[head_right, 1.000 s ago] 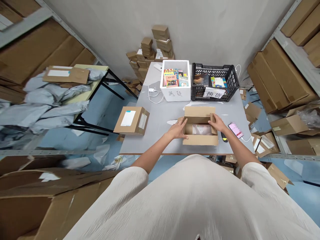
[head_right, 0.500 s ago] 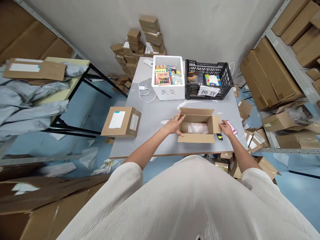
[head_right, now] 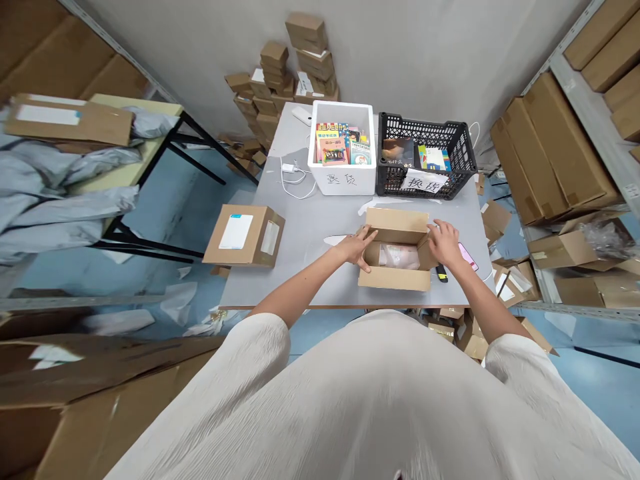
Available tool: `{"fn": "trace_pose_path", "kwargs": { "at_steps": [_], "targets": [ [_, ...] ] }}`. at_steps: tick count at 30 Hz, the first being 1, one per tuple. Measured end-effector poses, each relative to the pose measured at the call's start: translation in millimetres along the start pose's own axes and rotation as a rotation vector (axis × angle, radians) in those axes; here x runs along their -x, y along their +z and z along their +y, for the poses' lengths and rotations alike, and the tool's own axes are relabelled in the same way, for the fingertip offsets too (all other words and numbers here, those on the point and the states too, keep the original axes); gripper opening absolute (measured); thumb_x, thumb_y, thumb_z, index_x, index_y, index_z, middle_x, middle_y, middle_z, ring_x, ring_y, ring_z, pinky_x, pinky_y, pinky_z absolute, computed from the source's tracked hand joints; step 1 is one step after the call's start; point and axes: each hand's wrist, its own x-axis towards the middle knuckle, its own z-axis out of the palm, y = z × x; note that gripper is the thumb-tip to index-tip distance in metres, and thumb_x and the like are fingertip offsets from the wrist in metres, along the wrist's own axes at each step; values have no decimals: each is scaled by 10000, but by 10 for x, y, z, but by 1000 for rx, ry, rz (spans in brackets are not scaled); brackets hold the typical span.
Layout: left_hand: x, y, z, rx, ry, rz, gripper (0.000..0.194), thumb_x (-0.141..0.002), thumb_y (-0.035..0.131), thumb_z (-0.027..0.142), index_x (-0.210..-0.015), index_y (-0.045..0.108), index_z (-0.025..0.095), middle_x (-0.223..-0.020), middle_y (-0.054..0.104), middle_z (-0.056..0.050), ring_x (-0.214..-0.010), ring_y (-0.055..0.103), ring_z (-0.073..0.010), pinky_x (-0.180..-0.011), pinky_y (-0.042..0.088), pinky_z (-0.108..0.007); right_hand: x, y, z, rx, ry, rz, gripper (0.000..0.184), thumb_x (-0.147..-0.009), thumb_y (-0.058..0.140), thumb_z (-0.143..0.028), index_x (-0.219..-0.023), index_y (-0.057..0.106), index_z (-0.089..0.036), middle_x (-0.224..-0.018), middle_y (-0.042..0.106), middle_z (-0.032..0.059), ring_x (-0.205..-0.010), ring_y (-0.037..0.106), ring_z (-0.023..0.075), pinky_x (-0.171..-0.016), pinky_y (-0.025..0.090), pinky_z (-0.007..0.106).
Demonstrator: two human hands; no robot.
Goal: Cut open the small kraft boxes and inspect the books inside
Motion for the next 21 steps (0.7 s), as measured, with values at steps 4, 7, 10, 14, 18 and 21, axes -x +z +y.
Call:
{"fn": "trace_pose_path", "kwargs": {
  "at_steps": [4, 7, 10, 14, 18, 21],
  "targets": [
    [55, 31, 29, -3, 8, 23, 1670, -568, 927, 873, -1840, 65, 219, -1884, -112, -247, -1710, 201, -544, -1286, 382, -595, -322, 24, -655, -1, -352, -204, 518, -1081, 476, -286, -1568, 634, -205, -1554, 656, 187, -1404, 576, 383, -1183, 425, 524],
    [103, 40, 66, -7, 9, 40, 1664, -589, 909, 890, -1839, 48, 208, -1883, -101, -257, -1690, 257, -550, -1290, 370, -603, -536, 336, -1049, 84, -427, -469, 429, -1044, 581, -275, -1436, 727, -178, -1381, 757, 189, -1277, 695, 359, -1086, 522, 448],
    [126, 40, 101, 17, 0, 51, 1670, -576, 920, 889, -1841, 55, 226, -1887, -92, -242, -1654, 319, -581, -1297, 345, -629, -665, 702, -1255, 266, -332, -661, 430, -975, 656, -227, -1389, 754, -159, -1341, 774, 222, -1240, 738, 367, -1019, 582, 433],
    [137, 66, 129, 50, -25, 69, 1670, -563, 930, 886, -1842, 77, 235, -1891, -102, -218, -1598, 392, -615, -1296, 333, -657, -756, 1053, -1293, 365, -352, -679, 555, -903, 700, -188, -1459, 711, -177, -1476, 714, 234, -1351, 685, 379, -1111, 558, 487],
    [134, 123, 124, 62, -17, 94, 1681, -562, 936, 869, -1843, 40, 250, -1897, -99, -200, -1627, 332, -618, -1295, 323, -672, -817, 1270, -1261, 390, -397, -675, 641, -894, 726, -202, -1524, 639, -126, -1524, 673, 257, -1433, 616, 388, -1197, 472, 495],
    [131, 150, 113, 53, -11, 101, 1687, -567, 935, 862, -1841, 6, 260, -1899, -102, -190, -1656, 272, -611, -1292, 325, -672, -817, 1391, -1251, 404, -407, -676, 611, -921, 701, -198, -1519, 626, -94, -1511, 664, 290, -1427, 613, 395, -1200, 444, 496]
  ]
}}
